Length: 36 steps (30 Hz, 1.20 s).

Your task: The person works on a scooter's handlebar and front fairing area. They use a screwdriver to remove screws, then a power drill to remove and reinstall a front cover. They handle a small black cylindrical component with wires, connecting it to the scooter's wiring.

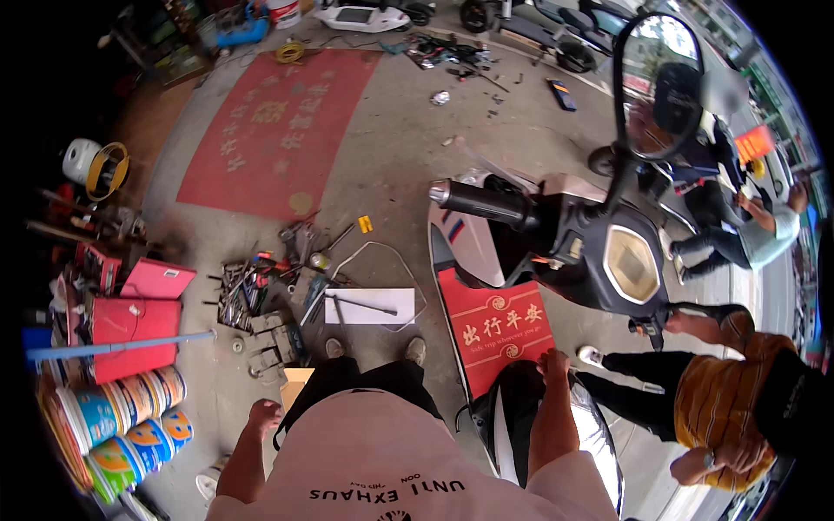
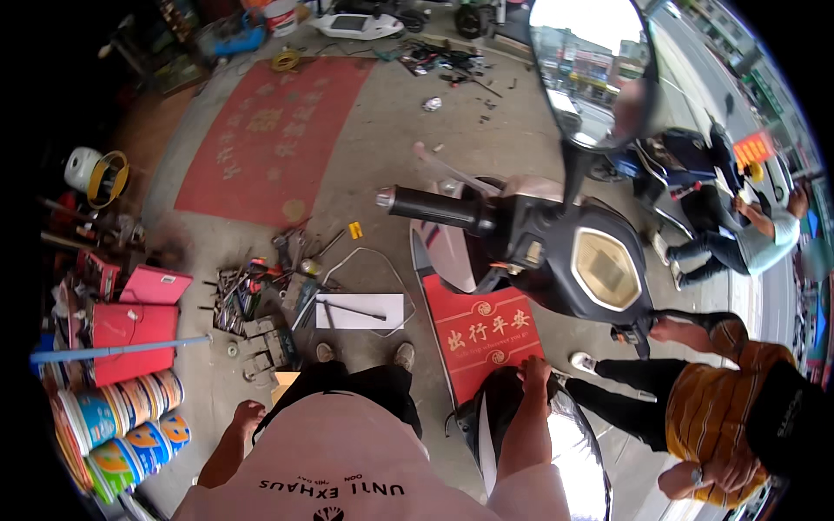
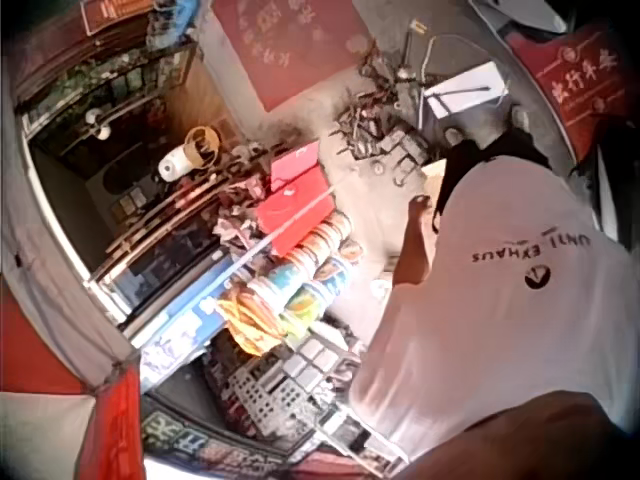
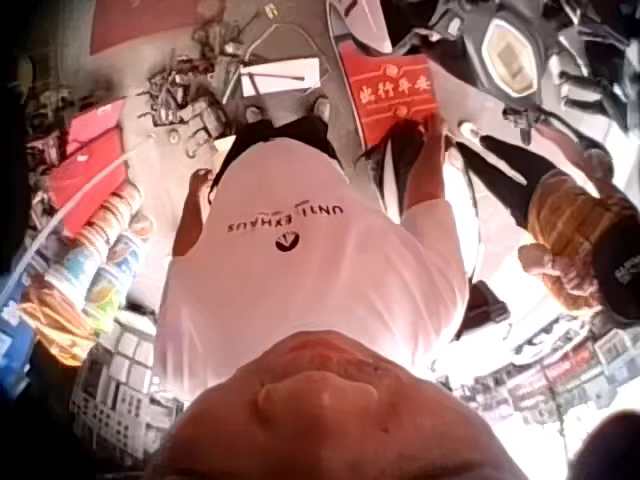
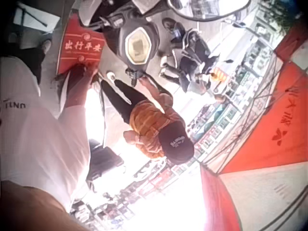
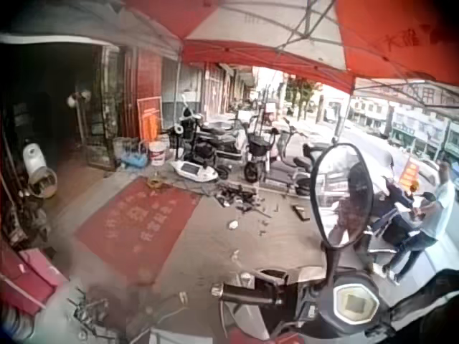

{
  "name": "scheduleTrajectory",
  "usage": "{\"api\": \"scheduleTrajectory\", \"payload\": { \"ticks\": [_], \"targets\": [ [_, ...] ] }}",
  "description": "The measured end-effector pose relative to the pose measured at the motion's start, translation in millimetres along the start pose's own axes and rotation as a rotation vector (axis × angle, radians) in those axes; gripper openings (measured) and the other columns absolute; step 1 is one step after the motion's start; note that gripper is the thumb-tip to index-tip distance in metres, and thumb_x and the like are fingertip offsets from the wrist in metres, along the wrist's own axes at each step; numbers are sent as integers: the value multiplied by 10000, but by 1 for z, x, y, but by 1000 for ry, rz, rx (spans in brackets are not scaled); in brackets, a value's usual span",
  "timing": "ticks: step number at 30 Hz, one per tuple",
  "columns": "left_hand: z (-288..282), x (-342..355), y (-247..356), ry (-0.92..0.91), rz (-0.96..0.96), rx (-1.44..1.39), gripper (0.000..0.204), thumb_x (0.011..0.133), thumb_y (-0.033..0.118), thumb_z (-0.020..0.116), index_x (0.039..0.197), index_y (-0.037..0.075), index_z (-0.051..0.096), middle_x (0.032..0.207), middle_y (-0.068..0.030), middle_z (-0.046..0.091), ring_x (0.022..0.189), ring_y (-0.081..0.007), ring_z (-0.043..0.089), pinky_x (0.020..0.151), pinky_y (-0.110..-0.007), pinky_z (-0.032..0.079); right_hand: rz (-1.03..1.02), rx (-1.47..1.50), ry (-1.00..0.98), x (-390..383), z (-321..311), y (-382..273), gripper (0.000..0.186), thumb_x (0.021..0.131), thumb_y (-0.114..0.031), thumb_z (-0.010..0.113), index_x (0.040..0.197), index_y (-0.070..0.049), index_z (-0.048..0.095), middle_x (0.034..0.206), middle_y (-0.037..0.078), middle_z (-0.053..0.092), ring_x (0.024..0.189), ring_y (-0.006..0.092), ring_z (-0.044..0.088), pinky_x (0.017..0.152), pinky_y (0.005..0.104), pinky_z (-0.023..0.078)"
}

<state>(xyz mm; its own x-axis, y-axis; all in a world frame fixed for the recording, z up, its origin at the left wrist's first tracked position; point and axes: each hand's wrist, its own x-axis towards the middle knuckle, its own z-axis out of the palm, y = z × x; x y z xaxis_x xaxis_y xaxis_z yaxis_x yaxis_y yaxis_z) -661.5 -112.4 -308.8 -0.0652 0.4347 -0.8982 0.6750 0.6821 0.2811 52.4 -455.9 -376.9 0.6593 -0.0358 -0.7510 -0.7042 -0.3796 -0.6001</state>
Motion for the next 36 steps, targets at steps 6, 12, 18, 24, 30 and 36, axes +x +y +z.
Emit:
{"api": "scheduleTrajectory", "payload": {
  "ticks": [6,12,18,24,30,36],
  "targets": [
    [2,-54,71,540,345,-95,151,856,157,629,941,35,649,784,-110,678,684,-201,655,663,-332,517,123,-662,-699,-93,213,110,133,922,-200,560,962,-82,607,762,41,611,645,155,609,560,333,500],
    [-17,-35,-1,601,236,45,327,927,324,569,817,44,699,740,-122,691,674,-201,666,705,-371,511,-375,-1061,-1158,-157,330,99,284,921,-251,599,1073,-11,603,828,73,651,668,160,626,550,299,506],
    [-59,75,-95,244,-195,-288,473,922,463,515,810,52,719,678,-141,686,710,-292,692,772,-385,535,-201,-1011,-569,-179,334,-4,243,922,-191,544,1038,12,606,818,106,642,609,165,622,488,296,501],
    [-137,283,-80,371,-144,1,263,877,331,563,919,93,667,1033,-166,694,1029,-358,644,865,-460,515,46,-1443,-269,-160,247,28,199,929,-242,561,1019,-69,602,759,103,636,611,215,648,528,345,555],
    [-266,572,-54,584,-108,-87,341,890,292,586,1197,145,607,1153,-177,664,1104,-380,613,909,-470,500,531,-1368,-55,-251,326,55,145,921,-224,575,936,-87,619,698,52,615,526,181,584,449,327,481],
    [-311,728,-31,702,18,-190,677,720,269,790,1336,116,553,1242,-147,645,1113,-321,631,962,-393,490,491,-1684,-220,-258,345,90,218,945,-240,571,982,-37,642,820,86,646,693,208,626,602,355,517]
  ]
}}
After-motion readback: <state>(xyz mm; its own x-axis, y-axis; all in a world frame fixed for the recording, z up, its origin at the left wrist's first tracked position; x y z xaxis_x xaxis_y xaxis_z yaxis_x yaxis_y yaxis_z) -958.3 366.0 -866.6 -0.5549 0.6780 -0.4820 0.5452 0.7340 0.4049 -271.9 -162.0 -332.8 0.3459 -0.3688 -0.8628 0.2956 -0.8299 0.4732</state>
